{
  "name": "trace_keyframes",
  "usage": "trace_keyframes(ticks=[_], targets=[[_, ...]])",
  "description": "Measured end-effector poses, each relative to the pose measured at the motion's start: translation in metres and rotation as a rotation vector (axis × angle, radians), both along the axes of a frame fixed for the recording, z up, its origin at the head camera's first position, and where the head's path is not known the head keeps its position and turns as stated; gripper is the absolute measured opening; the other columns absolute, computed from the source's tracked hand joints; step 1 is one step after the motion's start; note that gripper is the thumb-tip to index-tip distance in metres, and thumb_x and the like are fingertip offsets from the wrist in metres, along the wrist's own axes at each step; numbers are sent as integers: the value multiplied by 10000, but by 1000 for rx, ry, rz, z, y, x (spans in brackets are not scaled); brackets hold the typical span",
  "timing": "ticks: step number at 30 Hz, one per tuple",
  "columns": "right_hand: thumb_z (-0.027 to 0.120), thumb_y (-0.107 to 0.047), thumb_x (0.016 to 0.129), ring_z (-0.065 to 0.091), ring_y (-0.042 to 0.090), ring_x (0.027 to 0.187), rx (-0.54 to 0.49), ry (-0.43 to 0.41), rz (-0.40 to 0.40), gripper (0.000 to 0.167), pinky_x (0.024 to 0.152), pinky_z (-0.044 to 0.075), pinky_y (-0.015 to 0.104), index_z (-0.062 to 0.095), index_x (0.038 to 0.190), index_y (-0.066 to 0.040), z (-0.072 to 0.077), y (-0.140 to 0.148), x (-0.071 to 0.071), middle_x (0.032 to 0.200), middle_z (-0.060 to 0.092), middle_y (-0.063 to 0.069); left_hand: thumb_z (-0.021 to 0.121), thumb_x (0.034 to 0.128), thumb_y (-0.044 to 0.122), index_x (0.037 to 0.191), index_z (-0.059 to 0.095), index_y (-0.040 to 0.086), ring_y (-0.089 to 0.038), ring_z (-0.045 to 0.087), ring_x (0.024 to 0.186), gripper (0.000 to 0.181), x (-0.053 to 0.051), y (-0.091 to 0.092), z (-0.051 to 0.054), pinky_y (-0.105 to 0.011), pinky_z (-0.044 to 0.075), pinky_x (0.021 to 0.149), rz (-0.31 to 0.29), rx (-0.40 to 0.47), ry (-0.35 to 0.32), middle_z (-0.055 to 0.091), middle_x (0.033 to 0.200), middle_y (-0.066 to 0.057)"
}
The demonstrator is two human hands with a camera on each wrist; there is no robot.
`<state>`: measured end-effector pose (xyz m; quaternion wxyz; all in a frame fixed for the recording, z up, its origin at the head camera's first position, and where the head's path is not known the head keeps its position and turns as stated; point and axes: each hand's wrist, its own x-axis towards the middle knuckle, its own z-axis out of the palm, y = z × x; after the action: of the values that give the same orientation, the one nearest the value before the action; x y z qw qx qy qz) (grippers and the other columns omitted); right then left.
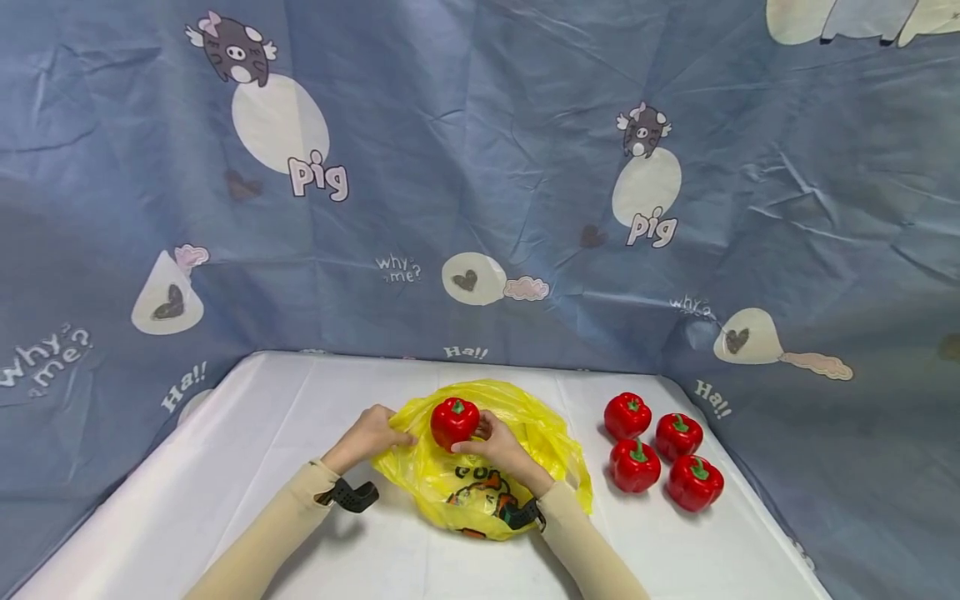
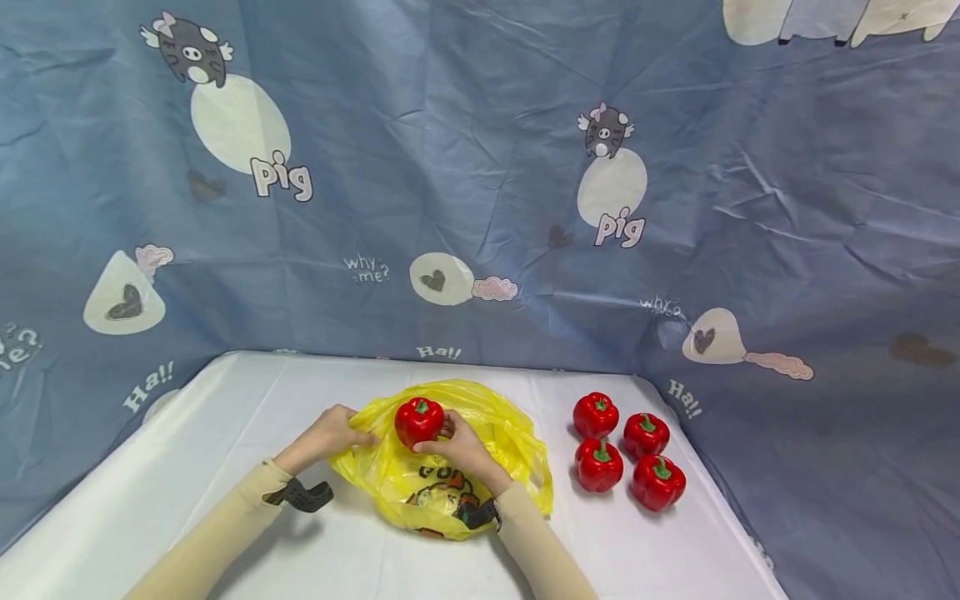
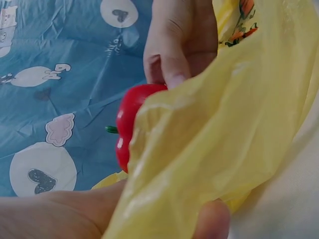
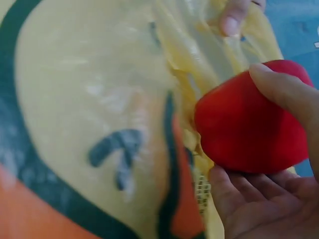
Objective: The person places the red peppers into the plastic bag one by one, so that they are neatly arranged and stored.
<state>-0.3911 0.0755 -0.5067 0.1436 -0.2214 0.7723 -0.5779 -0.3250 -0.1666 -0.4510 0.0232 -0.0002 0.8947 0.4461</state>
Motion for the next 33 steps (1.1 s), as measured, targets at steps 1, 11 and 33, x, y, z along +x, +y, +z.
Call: trace_keyframes(ticks=[1,11,33], targets=[[801,-324,778,562,269,1197,5,4,-12,699,965,498,371,455,1319,-46,-1,-1,1,1283,577,108,773,750,143,774,671,6,-132,566,508,172,0,0,0,-257,482,491,-1,2,-2,625,622,-66],[800,-333,778,580,276,1187,11,28,-74,688,928,519,371,489,1331,-68,-9,-6,2,1274,598,121,772,747,146,760,669,14,-119,542,504,168,-1,-2,-1,-245,459,488,-27,-5,10,595,601,-43],[776,-272,811,475,304,1309,157,50,96,730,1075,398,435,423,1407,-40,14,20,3,1419,491,129,772,745,151,789,678,16,-129,562,521,171,0,-1,1,-254,476,498,-9,-9,-14,625,636,-63]])
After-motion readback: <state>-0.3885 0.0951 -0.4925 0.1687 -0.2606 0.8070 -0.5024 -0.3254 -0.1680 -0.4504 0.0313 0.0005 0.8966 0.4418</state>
